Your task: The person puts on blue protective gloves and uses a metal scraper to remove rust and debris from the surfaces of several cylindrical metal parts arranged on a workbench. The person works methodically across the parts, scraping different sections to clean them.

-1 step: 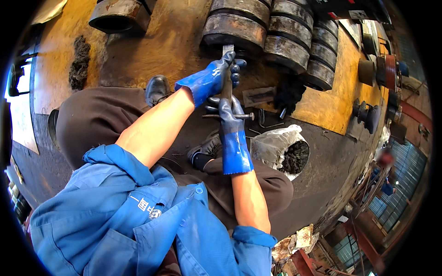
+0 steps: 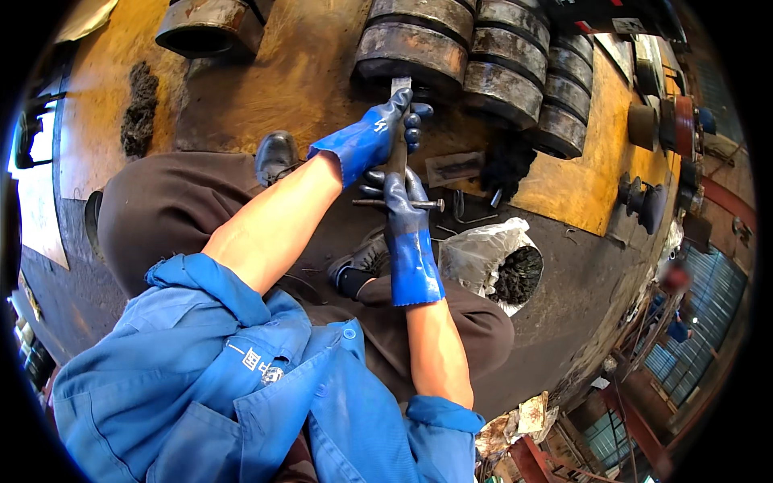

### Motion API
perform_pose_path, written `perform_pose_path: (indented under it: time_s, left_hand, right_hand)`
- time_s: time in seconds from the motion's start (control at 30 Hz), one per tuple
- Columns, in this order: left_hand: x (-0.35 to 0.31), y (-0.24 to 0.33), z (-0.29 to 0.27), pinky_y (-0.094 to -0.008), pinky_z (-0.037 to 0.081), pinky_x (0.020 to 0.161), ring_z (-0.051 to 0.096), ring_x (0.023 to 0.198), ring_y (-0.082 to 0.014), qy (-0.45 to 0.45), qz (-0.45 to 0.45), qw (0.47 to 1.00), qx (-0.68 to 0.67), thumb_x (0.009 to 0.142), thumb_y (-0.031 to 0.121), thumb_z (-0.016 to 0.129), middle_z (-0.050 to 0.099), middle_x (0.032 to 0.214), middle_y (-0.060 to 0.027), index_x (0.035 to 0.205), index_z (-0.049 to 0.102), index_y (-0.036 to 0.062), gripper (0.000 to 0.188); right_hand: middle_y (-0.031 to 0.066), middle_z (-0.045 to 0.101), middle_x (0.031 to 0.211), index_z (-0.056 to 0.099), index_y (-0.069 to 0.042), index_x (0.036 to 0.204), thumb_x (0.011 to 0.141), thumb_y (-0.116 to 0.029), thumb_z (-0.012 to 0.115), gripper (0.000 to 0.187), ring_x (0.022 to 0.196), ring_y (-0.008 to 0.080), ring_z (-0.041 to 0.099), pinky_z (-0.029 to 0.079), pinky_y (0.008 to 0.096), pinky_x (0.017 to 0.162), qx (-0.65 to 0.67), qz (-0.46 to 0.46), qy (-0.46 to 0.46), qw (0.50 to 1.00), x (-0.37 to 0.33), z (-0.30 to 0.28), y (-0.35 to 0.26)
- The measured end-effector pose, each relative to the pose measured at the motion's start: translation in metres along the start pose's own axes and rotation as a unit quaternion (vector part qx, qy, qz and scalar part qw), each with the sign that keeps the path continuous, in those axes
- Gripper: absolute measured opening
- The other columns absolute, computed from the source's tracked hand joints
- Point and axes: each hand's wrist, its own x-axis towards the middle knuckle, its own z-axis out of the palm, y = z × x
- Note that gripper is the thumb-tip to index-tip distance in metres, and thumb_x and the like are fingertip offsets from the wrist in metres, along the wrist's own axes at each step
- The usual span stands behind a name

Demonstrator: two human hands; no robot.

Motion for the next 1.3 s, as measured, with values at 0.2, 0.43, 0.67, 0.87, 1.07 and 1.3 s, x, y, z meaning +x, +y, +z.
perform_pose_path:
  time_s: [0.2, 0.43, 0.67, 0.87, 1.07, 1.3]
  left_hand:
    - [0.002, 0.005, 0.005, -0.0323, 0.044, 0.055, 0.043, 0.055, -0.0119, 0.012, 0.037, 0.998, 0.039, 0.103, 0.054, 0.040, 0.047, 0.063, 0.0044, 0.112, 0.061, 0.0028, 0.056]
    - [-0.003, 0.017, 0.000, -0.0340, 0.045, 0.051, 0.045, 0.051, -0.0150, 0.057, 0.038, 0.992, 0.110, 0.104, 0.039, 0.047, 0.051, 0.061, 0.0010, 0.102, 0.065, 0.0020, 0.041]
    - [-0.003, 0.031, -0.004, -0.0342, 0.043, 0.050, 0.043, 0.047, -0.0140, 0.077, -0.025, 0.990, 0.120, 0.102, 0.046, 0.048, 0.043, 0.055, 0.0046, 0.095, 0.062, 0.0067, 0.042]
    - [0.002, 0.035, 0.007, -0.0358, 0.041, 0.045, 0.043, 0.044, -0.0163, 0.109, -0.010, 0.983, 0.146, 0.100, 0.048, 0.051, 0.044, 0.052, 0.0026, 0.094, 0.061, 0.0046, 0.045]
    - [0.017, 0.005, 0.025, -0.0370, 0.041, 0.039, 0.047, 0.044, -0.0176, 0.123, 0.005, 0.983, 0.133, 0.100, 0.039, 0.056, 0.050, 0.054, -0.0031, 0.092, 0.066, 0.0009, 0.040]
    - [0.011, 0.009, 0.034, -0.0357, 0.041, 0.043, 0.048, 0.045, -0.0188, 0.142, -0.009, 0.979, 0.145, 0.101, 0.039, 0.053, 0.052, 0.057, -0.0032, 0.093, 0.065, 0.0023, 0.039]
  right_hand:
    - [0.0184, 0.067, 0.113, 0.047, 0.002, 0.138, 0.095, -0.028, 0.062, 0.054, 0.092, 0.0289, 0.069, 0.057, 0.0406, 0.082, 0.081, 0.008, -0.028, 0.996, 0.015, -0.012, 0.014]
    - [0.0169, 0.070, 0.105, 0.053, -0.001, 0.132, 0.097, -0.027, 0.059, 0.044, 0.092, 0.0266, 0.068, 0.054, 0.0413, 0.085, 0.062, -0.005, 0.003, 0.998, 0.016, 0.010, 0.022]
    - [0.0136, 0.070, 0.095, 0.057, 0.002, 0.125, 0.097, -0.023, 0.060, 0.037, 0.084, 0.0213, 0.066, 0.054, 0.0375, 0.079, 0.052, -0.024, 0.079, 0.995, 0.018, 0.040, 0.031]
    - [0.0092, 0.069, 0.091, 0.058, 0.001, 0.123, 0.099, -0.025, 0.060, 0.036, 0.081, 0.0193, 0.065, 0.054, 0.0362, 0.077, 0.044, -0.041, 0.052, 0.997, 0.027, 0.024, 0.036]
    - [0.0105, 0.067, 0.089, 0.059, -0.003, 0.105, 0.096, -0.033, 0.060, 0.032, 0.081, 0.0195, 0.064, 0.055, 0.0389, 0.076, 0.101, -0.017, 0.039, 0.994, 0.023, -0.011, 0.043]
    - [0.0138, 0.066, 0.092, 0.060, -0.002, 0.100, 0.097, -0.019, 0.056, 0.018, 0.082, 0.0250, 0.066, 0.057, 0.0412, 0.080, 0.162, 0.028, 0.043, 0.986, 0.017, -0.009, 0.023]
